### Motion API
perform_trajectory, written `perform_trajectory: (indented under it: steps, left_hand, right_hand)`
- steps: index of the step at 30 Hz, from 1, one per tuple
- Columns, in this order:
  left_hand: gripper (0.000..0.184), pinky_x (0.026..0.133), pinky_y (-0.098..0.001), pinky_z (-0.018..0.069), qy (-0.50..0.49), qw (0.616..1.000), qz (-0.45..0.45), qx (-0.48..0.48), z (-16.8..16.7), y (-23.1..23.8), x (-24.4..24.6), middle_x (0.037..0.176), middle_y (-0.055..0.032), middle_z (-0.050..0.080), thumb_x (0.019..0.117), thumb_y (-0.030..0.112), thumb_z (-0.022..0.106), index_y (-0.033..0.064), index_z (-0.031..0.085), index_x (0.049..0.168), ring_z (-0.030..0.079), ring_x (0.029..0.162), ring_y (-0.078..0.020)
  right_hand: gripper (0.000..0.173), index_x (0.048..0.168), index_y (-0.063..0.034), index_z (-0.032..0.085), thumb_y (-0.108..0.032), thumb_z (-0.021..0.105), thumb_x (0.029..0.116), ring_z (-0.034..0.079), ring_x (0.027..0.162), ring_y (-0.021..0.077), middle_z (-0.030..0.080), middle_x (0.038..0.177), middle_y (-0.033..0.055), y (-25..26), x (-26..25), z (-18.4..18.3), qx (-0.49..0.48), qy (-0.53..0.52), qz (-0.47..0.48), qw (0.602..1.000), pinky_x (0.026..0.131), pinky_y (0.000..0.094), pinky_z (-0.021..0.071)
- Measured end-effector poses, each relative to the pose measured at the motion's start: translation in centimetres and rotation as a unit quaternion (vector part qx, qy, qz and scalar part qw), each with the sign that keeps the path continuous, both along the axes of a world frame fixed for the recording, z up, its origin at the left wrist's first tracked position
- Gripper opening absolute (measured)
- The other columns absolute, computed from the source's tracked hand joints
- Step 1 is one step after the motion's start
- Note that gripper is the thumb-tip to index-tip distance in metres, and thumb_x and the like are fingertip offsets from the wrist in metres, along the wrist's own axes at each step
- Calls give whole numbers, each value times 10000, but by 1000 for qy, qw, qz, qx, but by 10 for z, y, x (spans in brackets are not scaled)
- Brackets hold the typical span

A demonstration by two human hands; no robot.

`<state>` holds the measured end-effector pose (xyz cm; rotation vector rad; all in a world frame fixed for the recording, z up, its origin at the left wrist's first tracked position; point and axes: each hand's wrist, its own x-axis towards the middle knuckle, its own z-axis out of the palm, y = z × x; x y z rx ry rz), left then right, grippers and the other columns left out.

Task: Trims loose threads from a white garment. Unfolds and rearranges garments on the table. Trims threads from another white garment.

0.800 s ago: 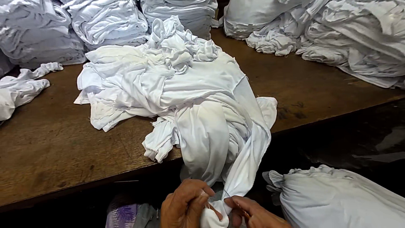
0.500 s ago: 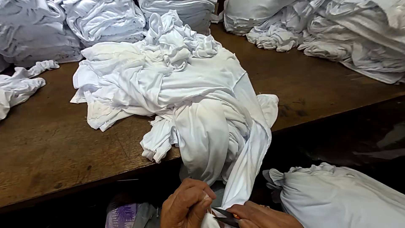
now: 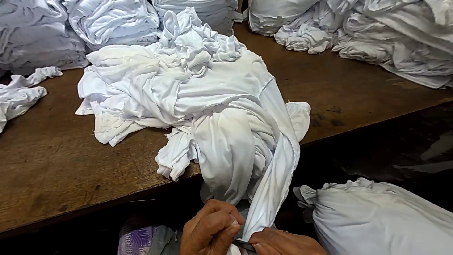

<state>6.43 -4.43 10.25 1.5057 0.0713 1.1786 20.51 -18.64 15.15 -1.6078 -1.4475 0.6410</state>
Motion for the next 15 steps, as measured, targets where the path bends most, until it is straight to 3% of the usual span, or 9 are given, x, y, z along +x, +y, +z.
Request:
perform_trajectory:
  steps: [4,7,9,11,13,14,15]
  left_hand:
    - [107,636,-204,577,-13,1000,-5,-24,1,-3,2,1006,-118,685,1036,106,596,47,675,1080,671,749,-113]
    - [111,659,-229,573,-1,999,29,-21,-5,-2,4,954,-97,697,1038,126,595,52,677,1055,668,758,-118]
    - [121,575,-207,544,7,997,64,-47,-9,4,-2,929,-82,692,1033,152,613,56,684,1050,639,683,-97]
    - [129,484,-185,491,24,994,76,-71,-13,12,-12,897,-83,680,1028,157,623,42,681,1037,581,585,-74]
    - [127,421,-185,456,53,991,76,-97,-20,18,-19,859,-94,675,1022,141,630,21,673,1022,538,510,-72]
    - [126,395,-193,449,70,988,79,-115,-25,19,-20,832,-103,673,1018,127,632,6,664,1011,520,472,-76]
    - [124,380,-203,443,88,984,87,-130,-32,21,-20,809,-111,673,1013,112,633,-8,659,998,511,450,-85]
  right_hand:
    - [332,962,29,731,-183,507,1083,714,826,216,734,870,151,0,-2,-3,10,-3,1,1000,745,384,576]
    - [351,986,43,730,-169,472,1093,700,791,185,729,860,141,-4,-3,-7,9,42,-17,999,729,358,581]
    - [393,1065,69,687,-190,396,1120,558,656,111,627,782,82,-12,3,-9,20,127,-62,990,612,286,495]
    - [362,1112,-33,623,-324,409,1120,499,629,50,554,789,-20,-26,18,-14,40,192,-124,973,564,247,450]
    - [194,1023,-161,567,-351,551,1061,488,648,19,537,828,-84,-37,40,-25,66,221,-163,959,562,223,427]
    - [158,907,-165,556,-256,628,1014,490,623,23,547,794,-70,-40,49,-31,74,205,-185,958,536,217,421]
    - [227,803,-125,554,-184,693,972,494,605,41,551,752,-33,-42,55,-38,68,158,-200,965,522,221,419]
